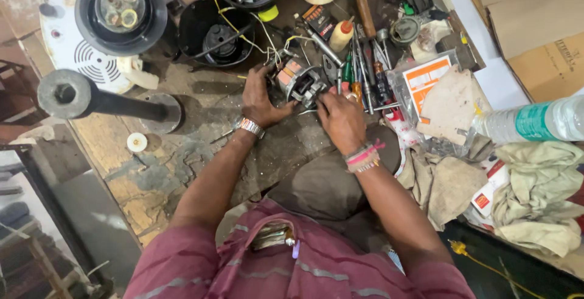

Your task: The person disassembles a small electrical motor on a cluttered workbench. Using a screwdriver and pliers, they remove screws and separate the motor housing into two halves, exposing the internal components.

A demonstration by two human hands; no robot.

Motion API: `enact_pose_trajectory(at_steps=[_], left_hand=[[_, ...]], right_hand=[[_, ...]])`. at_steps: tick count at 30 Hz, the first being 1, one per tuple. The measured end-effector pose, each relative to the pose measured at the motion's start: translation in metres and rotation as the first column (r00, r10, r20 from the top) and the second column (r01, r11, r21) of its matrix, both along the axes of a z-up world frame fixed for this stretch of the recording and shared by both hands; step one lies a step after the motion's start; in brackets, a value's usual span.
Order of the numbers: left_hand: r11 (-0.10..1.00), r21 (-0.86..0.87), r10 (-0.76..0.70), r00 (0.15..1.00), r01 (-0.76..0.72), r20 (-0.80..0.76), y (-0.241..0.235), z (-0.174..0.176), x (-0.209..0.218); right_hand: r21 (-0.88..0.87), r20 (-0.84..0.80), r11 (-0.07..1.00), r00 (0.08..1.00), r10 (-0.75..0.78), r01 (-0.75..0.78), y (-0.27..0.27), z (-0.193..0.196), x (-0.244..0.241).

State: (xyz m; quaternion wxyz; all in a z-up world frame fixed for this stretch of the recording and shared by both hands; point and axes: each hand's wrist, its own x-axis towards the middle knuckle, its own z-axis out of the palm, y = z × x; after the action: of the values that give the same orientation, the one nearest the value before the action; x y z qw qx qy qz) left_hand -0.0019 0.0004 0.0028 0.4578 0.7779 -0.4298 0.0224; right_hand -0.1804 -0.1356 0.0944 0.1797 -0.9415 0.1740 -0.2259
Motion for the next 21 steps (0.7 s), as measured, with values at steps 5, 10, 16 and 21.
enact_pose_trajectory(at_steps=[5, 10, 16, 21], left_hand=[[0.999, -0.013, -0.031, 0.999, 0.031, -0.036, 0.001, -0.002, 0.001], [0.999, 0.041, 0.035, 0.999, -0.036, 0.013, 0.001, -0.008, -0.008], [0.999, -0.029, -0.047, 0.995, 0.044, -0.091, 0.002, -0.004, -0.003], [1.0, 0.006, -0.004, 1.0, 0.004, -0.017, -0.003, -0.006, 0.0]], right_hand=[[0.011, 0.024, 1.0, 0.999, 0.025, -0.025, -0.001, 0.0, 0.0], [-0.01, -0.011, 1.0, 1.0, 0.007, -0.007, 0.002, -0.002, -0.01], [-0.015, -0.036, 1.0, 0.999, -0.005, 0.005, -0.001, 0.002, 0.001], [-0.018, -0.008, 1.0, 1.0, 0.024, -0.024, -0.004, 0.007, -0.004]])
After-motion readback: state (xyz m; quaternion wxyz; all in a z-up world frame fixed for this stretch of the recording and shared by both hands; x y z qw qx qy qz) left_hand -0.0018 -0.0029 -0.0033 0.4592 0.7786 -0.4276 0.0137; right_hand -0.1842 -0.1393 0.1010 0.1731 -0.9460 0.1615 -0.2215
